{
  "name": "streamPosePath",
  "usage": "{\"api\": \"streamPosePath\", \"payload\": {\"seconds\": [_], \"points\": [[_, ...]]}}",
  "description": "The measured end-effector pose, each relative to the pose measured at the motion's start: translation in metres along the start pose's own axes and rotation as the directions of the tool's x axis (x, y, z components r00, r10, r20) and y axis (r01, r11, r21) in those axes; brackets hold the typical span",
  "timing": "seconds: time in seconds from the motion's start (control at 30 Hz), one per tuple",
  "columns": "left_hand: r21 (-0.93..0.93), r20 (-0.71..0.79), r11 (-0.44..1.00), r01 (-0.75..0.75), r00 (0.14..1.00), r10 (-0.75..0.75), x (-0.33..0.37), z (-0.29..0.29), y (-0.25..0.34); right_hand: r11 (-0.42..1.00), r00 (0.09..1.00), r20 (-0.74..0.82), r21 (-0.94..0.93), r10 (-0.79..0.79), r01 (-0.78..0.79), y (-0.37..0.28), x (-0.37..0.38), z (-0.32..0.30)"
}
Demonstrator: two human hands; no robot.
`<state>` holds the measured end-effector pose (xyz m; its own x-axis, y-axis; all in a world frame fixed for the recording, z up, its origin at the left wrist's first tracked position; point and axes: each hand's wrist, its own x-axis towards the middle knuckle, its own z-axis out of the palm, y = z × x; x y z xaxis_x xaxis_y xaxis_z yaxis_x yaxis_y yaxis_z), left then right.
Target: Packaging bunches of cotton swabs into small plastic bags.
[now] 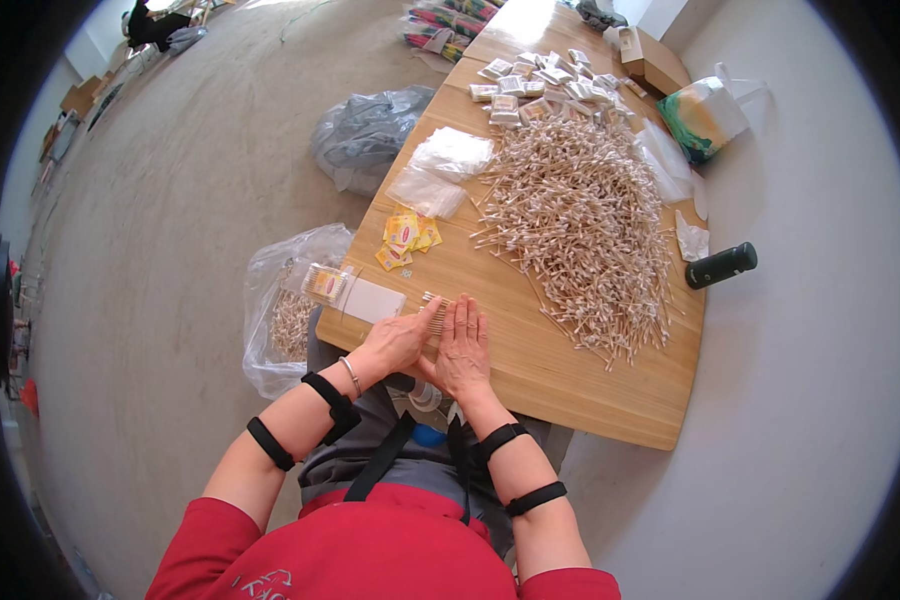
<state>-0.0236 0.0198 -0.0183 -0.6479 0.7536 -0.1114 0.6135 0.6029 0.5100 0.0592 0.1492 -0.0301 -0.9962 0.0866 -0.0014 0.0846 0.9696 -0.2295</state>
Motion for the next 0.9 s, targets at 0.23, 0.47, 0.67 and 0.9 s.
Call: {"api": "streamPosePath", "payload": {"seconds": [0.23,0.47,0.67,0.9], "points": [[0.015,-0.018,1.0,0.018,1.0,-0.018,0.002,0.002,0.001,1.0,1.0,-0.02,0.008,-0.009,0.01,0.002,0.0,0.002],[-0.008,-0.022,0.999,0.044,0.999,-0.045,0.003,0.006,-0.003,1.0,0.999,-0.022,-0.001,-0.028,0.028,0.003,-0.004,0.007],[-0.057,-0.055,0.997,0.051,0.997,-0.054,0.001,0.006,0.0,1.0,1.0,0.001,-0.027,0.007,-0.007,-0.003,-0.005,0.01],[-0.646,-0.405,0.761,-0.064,0.873,-0.271,0.004,0.017,-0.006,0.998,0.999,0.011,0.034,0.043,-0.043,-0.007,-0.006,0.011]]}}
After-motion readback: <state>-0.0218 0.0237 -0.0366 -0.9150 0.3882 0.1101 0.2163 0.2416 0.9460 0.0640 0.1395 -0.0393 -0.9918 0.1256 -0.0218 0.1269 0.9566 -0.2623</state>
